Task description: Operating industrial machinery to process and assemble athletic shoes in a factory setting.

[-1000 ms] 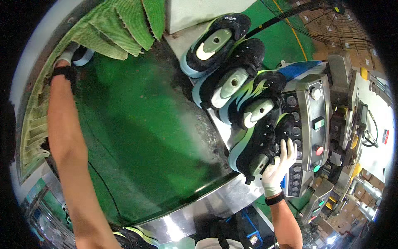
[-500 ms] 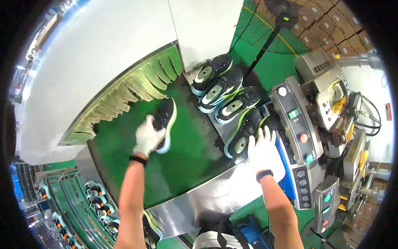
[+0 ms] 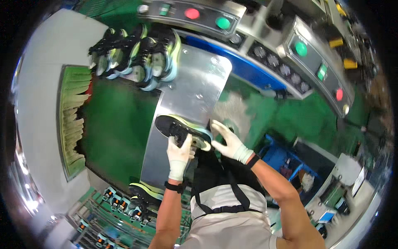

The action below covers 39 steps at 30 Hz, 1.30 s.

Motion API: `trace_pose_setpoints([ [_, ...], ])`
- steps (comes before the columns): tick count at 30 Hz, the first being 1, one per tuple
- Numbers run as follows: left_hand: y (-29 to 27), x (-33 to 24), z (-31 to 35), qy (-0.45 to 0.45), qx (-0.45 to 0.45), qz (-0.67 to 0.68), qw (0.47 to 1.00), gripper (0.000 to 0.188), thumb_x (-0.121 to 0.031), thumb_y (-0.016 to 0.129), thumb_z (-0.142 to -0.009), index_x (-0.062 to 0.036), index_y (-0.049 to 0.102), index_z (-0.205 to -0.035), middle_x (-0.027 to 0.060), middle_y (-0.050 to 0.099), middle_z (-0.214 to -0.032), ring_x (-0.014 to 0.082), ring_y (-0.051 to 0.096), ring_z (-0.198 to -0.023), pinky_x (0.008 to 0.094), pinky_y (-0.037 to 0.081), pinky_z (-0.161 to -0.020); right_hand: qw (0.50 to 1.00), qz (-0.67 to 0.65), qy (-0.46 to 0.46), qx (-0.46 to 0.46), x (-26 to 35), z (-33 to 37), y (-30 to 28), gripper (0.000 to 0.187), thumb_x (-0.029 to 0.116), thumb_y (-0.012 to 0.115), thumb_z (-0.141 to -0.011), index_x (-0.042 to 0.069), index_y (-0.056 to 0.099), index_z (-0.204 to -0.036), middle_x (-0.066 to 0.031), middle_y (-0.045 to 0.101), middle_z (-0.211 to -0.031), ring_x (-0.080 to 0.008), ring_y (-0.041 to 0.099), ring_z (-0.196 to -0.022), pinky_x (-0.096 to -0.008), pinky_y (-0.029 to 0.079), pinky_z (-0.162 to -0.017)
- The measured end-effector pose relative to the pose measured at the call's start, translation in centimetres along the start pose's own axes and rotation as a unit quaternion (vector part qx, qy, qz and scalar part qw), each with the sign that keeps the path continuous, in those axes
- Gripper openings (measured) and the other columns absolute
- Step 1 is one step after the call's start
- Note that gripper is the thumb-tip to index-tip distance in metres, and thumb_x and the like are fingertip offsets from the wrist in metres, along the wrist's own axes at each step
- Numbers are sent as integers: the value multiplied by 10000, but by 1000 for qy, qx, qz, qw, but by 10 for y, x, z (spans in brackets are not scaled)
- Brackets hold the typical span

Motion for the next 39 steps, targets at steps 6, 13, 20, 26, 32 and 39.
trace_pose_setpoints([
  [6,-13,-9,23,373,3,-296,880,662,-208,967,-832,11,592,-1332,146,683,-1202,247,693,-1104,428,578,-1023,1000,-26,0,0,-71,23,-30,1109,424,899,-843,68,311,-1713,-215,278,-1778,-379,288,-1642,-468,277,-1336],
  [13,76,-63,-45,514,262,-515,634,779,-122,842,-762,-13,553,-1477,195,626,-1422,508,510,-1400,602,363,-1254,989,-11,-120,86,-66,0,44,1237,300,980,-701,-11,285,-1676,-243,267,-1764,-453,419,-1546,-493,411,-1271],
  [20,84,-41,-76,583,304,-467,591,626,-189,841,-730,-84,653,-1317,144,663,-1288,399,642,-1219,547,487,-1098,988,-108,-97,53,-95,-32,39,1208,40,944,-648,127,322,-1680,-154,389,-1712,-382,484,-1519,-431,468,-1238],
  [26,78,-36,-83,617,279,-418,606,568,-175,804,-722,-59,671,-1263,144,692,-1234,390,683,-1151,546,549,-999,990,-66,-111,56,-90,-44,31,1096,104,942,-633,138,446,-1610,-102,458,-1642,-377,531,-1435,-478,484,-1184],
  [32,78,-48,-86,638,301,-366,606,520,-176,804,-702,-60,676,-1193,139,733,-1196,385,718,-1111,524,583,-956,999,-1,-3,-43,-63,-47,20,762,19,816,-730,103,588,-1452,-101,529,-1561,-359,574,-1396,-407,513,-1140],
  [39,65,-37,-93,613,283,-415,610,566,-176,814,-734,-74,644,-1264,155,698,-1248,404,681,-1164,548,529,-1024,990,-114,-5,82,-85,-51,35,1128,-26,883,-590,126,445,-1619,-114,422,-1660,-388,561,-1408,-395,527,-1144],
])
Point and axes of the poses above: each hand's wrist, its own z-axis away from the middle knuckle, its own y-axis out of the palm, x = y × z, the point moved 10 cm from there along -z, towards the middle knuckle
